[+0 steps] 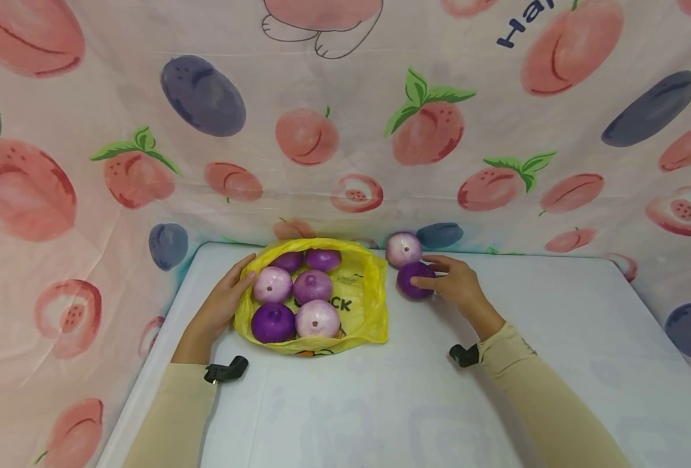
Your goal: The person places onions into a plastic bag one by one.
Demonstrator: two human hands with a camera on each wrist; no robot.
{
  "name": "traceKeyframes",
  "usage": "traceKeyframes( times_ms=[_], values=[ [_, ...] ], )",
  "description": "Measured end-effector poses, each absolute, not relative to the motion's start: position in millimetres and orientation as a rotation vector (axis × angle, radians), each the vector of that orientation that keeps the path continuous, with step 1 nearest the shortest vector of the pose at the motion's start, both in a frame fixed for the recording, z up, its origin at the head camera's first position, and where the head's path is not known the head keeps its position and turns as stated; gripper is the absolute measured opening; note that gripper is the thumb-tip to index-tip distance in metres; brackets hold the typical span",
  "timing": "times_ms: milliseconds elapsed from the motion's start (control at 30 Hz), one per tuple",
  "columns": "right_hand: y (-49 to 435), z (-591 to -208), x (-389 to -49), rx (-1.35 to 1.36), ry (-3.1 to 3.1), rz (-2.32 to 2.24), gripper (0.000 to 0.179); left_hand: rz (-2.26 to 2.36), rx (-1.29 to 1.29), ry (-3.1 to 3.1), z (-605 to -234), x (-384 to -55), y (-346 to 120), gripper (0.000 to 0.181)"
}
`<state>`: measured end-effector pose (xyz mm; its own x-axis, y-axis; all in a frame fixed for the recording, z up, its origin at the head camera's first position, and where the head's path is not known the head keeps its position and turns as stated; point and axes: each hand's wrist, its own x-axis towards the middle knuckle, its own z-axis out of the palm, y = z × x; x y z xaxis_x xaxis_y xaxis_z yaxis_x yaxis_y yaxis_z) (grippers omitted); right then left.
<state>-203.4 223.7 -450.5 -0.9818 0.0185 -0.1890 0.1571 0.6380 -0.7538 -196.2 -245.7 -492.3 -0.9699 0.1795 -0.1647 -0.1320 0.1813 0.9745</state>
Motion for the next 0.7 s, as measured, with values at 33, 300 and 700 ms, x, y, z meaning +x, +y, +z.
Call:
traceKeyframes(
  times_ms=[33,300,700],
  values=[
    [224,-451,-203,0.142,2.697,-1.257,0.078,1.867,0.045,2.215,-492,-196,-246,0.065],
    [220,-449,-204,0.148,2.676,-1.302,0.077,1.856,0.029,2.223,-490,-195,-245,0.063],
    [197,-427,-199,0.077,2.636,-1.358,0.079,1.849,0.019,2.221,-489,-194,-244,0.063]
  ],
)
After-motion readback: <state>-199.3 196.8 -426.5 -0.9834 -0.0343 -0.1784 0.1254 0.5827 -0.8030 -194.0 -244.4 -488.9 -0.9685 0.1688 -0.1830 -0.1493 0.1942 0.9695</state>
